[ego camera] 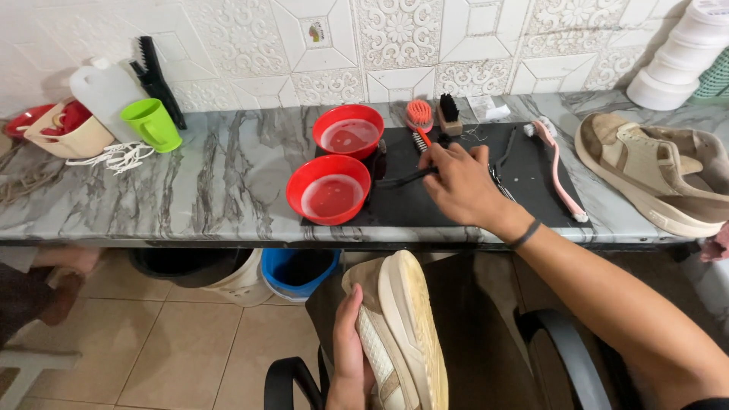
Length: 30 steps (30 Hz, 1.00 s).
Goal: The person scrubs a beige sneaker with a small brush dipped in soapy water, then wipes it with a cloth. They repeat the scrubbing and wiping on different parts of the shoe, including the sole and upper, using multiple brushes and a cloth.
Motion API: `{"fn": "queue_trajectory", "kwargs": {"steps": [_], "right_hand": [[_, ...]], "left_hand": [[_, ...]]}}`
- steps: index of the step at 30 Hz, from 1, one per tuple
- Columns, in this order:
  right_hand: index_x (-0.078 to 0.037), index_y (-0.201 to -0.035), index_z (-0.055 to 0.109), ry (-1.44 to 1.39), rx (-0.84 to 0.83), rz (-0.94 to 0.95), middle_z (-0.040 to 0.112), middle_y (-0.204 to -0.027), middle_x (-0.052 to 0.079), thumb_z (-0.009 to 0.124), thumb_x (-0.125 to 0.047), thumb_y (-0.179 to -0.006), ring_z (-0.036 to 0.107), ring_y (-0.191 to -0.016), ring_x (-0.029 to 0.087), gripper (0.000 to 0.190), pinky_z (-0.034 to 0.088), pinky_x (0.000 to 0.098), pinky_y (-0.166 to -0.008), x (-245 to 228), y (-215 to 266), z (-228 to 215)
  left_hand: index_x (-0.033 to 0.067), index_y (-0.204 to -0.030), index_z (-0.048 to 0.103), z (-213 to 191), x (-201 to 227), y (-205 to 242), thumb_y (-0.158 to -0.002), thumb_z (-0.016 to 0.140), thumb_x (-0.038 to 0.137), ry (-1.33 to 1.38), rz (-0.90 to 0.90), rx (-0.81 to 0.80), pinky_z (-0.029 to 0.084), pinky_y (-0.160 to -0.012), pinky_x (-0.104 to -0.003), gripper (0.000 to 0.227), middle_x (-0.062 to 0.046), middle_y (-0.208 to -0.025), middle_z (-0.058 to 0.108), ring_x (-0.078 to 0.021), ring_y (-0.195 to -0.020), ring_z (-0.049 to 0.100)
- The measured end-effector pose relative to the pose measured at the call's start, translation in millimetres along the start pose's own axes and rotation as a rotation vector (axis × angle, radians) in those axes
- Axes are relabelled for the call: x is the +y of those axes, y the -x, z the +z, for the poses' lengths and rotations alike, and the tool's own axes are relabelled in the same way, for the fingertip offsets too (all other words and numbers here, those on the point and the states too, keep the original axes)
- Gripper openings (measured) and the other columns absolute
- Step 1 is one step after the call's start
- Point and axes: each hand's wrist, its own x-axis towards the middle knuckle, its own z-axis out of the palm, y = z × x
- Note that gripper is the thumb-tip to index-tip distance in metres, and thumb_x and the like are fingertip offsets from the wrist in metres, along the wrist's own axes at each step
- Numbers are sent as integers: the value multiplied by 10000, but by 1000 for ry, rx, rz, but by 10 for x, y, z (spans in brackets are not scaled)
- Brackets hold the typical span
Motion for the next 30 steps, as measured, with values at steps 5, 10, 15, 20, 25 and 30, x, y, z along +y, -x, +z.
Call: {"fn": "queue_trajectory", "kwargs": {"steps": [5,10,15,20,25,30], "right_hand": [[-168,-1074,533,119,46,-339,684,-991,51,492,-40,-881,548,-865,323,235,282,447,-741,-252,-367,344],[-155,-1034,630,398,142,-558,619,-905,49,599,-136,-902,560,-838,288,137,370,437,-723,-405,-455,677],[-170,-967,678,536,186,-662,634,-906,55,694,-140,-805,570,-895,273,165,411,407,-748,-478,-451,685],[-162,-1082,672,297,257,-535,625,-936,20,586,-114,-917,555,-888,277,192,344,422,-776,-508,-269,456],[-149,-1024,610,-34,62,-222,620,-869,-2,491,-167,-854,547,-872,210,208,255,407,-854,-346,155,167],[-181,-771,654,-91,111,-100,560,-660,-72,712,-388,-894,525,-709,121,248,246,376,-948,70,559,104]], "left_hand": [[-21,-1286,671,116,235,186,-951,515,367,153,-99,29,496,-975,-464,536,-229,-1212,705,-371,-1110,650],[-35,-1277,664,-54,247,66,-937,525,366,209,-63,18,496,-977,-476,543,-241,-1209,701,-385,-1113,647],[-37,-1251,665,-97,315,55,-930,544,349,194,-63,54,498,-985,-474,517,-249,-1199,706,-388,-1118,653],[-10,-1322,641,-86,362,88,-938,508,382,262,-98,29,475,-1011,-469,565,-227,-1259,683,-379,-1159,625],[-23,-1318,646,-146,252,8,-951,513,367,255,-60,-30,492,-987,-460,551,-221,-1240,689,-368,-1126,637],[-20,-1247,685,-110,147,-17,-959,545,348,183,-36,-35,509,-950,-435,488,-205,-1161,714,-344,-1065,663]]}}
